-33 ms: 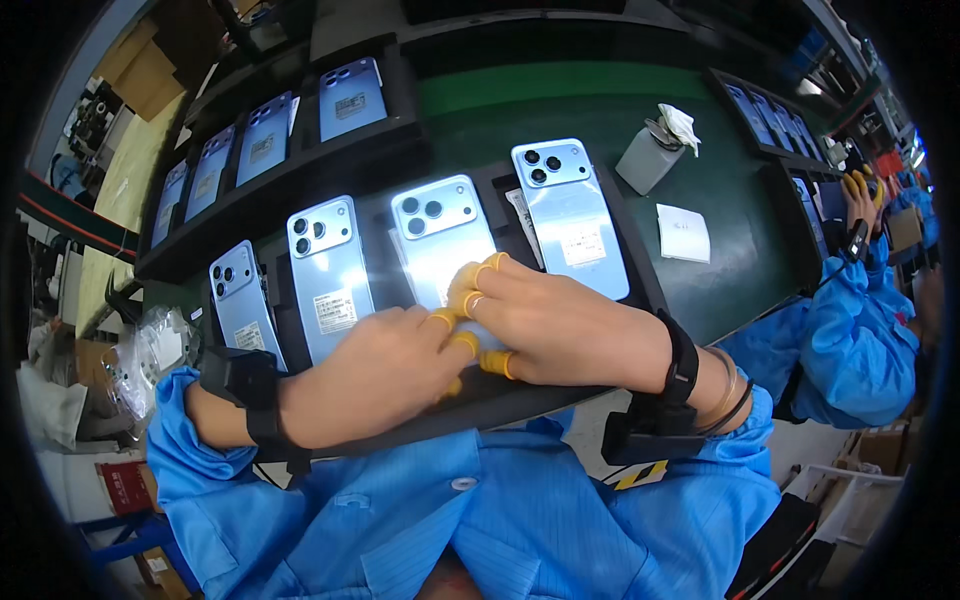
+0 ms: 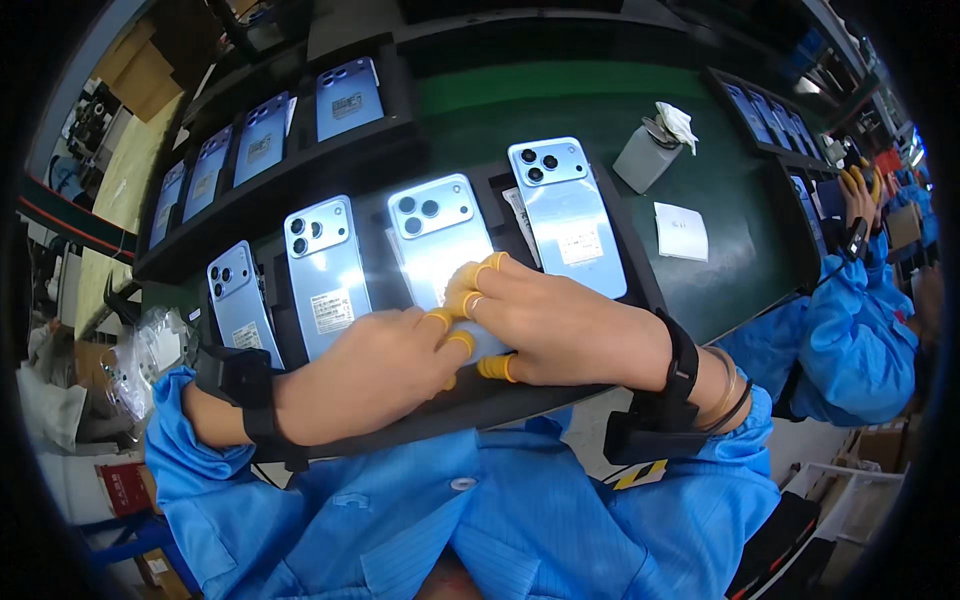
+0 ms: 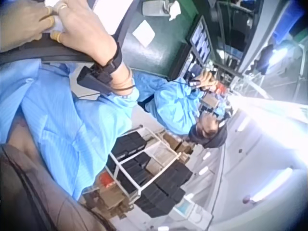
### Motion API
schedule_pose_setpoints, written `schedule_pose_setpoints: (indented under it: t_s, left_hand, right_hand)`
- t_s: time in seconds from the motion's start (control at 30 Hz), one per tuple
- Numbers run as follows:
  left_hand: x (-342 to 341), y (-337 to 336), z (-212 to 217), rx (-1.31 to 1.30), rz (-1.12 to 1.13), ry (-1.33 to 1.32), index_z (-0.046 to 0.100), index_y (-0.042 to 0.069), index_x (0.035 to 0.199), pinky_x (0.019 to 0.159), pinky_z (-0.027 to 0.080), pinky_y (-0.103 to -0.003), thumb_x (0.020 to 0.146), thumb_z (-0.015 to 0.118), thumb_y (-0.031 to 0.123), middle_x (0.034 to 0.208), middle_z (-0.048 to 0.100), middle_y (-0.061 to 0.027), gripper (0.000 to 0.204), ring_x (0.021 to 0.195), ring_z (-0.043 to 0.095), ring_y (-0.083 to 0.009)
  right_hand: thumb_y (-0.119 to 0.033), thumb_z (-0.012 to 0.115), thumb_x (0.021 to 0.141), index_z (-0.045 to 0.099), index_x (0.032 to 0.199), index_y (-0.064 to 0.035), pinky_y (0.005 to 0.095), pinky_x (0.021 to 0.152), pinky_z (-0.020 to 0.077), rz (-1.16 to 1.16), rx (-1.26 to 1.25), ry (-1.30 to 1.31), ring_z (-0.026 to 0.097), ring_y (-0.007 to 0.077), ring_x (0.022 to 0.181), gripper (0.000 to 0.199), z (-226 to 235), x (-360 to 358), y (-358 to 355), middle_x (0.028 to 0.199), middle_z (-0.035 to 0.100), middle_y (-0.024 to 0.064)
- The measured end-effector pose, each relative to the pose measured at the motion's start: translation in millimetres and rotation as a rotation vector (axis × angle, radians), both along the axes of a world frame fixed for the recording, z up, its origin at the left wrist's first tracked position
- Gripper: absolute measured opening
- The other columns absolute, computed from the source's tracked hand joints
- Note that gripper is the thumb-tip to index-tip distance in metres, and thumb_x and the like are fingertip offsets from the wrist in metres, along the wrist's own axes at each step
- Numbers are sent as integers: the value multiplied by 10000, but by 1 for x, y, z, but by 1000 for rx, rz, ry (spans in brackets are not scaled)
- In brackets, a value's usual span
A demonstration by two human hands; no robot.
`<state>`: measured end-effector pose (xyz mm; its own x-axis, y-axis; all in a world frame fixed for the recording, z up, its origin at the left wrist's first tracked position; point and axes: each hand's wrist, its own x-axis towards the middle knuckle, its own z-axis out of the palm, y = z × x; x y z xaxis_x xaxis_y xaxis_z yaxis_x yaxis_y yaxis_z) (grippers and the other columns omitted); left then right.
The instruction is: Cleaning and inspecting the backs and camera modules of smartphones on a factory assembly line.
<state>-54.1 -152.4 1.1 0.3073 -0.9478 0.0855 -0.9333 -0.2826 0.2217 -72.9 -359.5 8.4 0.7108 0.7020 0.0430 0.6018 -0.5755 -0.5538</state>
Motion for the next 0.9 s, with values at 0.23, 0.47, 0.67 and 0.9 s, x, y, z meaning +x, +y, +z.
schedule_pose_setpoints:
  t_s: [0.23, 0.47, 0.67, 0.9]
  left_hand:
    - [21, 2, 35, -48, -46, -140, 524, 31, 835, 488, 480, -317, 763, 589, 125, 677, 545, -82, 135, 568, 595, -239]
    - [4, 6, 23, -103, -96, 98, 525, 5, 859, 567, 509, -340, 757, 625, 162, 682, 575, -105, 212, 629, 606, -274]
    - [7, -17, 41, 209, -39, 151, 535, -3, 888, 635, 508, -348, 792, 628, 183, 905, 607, -174, 229, 733, 603, -276]
    - [36, -68, -11, -315, -124, 42, 574, 30, 912, 659, 483, -344, 800, 639, 217, 780, 579, -92, 228, 742, 580, -248]
  right_hand:
    - [-60, 714, 669, 569, 991, 17, 363, 863, 445, -26, -22, -49, 489, 306, 1004, 361, -2, 3, 3, 1053, 532, 147]
    - [-120, 687, 776, 615, 1011, 3, 304, 723, 482, -247, 140, 90, 609, 238, 780, 275, 3, 33, -12, 906, 635, 127]
    - [-7, 640, 817, 624, 983, 0, 257, 803, 493, -705, 880, -684, 622, 135, 881, 167, 29, 43, -67, 953, 659, 76]
    - [3, 667, 721, 608, 937, -13, 344, 800, 467, -538, 81, -406, 564, 302, 885, 224, -19, -6, -72, 933, 591, 139]
